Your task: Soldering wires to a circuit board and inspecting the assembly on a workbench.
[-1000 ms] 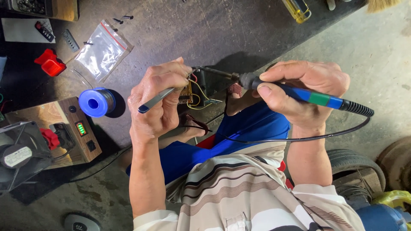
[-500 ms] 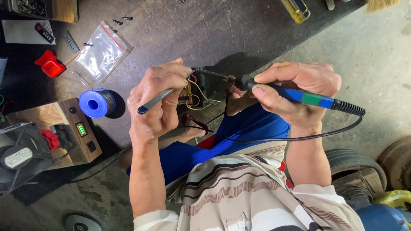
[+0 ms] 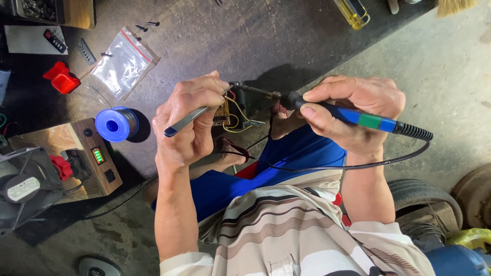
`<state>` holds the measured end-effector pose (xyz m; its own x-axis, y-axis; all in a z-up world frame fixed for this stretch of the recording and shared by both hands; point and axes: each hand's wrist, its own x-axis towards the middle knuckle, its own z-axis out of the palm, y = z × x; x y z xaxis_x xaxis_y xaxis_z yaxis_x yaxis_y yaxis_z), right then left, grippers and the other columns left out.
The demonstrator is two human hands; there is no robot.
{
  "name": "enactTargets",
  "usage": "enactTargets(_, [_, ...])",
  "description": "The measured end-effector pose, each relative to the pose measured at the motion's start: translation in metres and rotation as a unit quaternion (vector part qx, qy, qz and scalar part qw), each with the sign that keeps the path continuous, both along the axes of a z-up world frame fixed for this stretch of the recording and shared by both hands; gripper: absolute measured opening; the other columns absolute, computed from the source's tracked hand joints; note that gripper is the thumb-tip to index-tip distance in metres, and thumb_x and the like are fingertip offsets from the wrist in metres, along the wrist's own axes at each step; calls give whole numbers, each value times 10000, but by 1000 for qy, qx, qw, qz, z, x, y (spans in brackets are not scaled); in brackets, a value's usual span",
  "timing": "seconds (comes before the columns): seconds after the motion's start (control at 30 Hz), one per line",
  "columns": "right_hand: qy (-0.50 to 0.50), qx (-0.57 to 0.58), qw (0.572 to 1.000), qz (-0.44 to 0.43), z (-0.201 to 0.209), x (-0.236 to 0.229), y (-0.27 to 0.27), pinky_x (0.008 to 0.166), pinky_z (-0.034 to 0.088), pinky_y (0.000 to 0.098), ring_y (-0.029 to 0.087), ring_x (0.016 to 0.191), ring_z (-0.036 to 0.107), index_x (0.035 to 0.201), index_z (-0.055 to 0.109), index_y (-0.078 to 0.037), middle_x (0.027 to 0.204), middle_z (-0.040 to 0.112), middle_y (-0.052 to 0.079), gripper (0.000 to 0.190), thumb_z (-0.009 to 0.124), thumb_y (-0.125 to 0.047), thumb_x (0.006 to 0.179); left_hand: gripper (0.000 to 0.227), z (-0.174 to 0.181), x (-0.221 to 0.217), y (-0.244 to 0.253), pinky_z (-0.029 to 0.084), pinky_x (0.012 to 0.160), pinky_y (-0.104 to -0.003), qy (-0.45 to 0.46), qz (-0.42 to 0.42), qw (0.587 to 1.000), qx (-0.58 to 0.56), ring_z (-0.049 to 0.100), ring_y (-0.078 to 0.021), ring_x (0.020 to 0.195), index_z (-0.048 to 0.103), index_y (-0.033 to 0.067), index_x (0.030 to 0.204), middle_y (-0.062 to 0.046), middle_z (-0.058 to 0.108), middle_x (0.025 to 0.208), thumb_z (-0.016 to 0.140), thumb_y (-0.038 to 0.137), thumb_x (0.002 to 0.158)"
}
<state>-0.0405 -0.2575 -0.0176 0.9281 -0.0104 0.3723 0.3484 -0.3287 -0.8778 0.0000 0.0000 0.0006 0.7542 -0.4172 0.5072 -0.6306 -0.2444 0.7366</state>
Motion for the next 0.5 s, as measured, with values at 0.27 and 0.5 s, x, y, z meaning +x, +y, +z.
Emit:
enactTargets(0.27, [6, 123, 992, -37, -21, -11, -4, 762, 621, 410, 342, 749, 711, 930, 672, 102, 825, 672, 233, 210, 752, -85, 875, 209, -3, -1, 1, 644, 1021, -565, 16, 5, 1000, -8, 711, -354, 987, 562, -55, 1022, -175, 621, 970, 386, 14, 1113])
enactTargets(0.5, [-106, 204, 971, -63, -74, -12, 12, 823, 663, 407, 450, 824, 784, 950, 635, 14, 946, 708, 203, 483, 519, -426, 1112, 160, -2, 0, 2, 642, 1020, -562, 22, -2, 1000, -2, 709, -341, 994, 555, -41, 1006, -180, 619, 967, 495, 91, 1075])
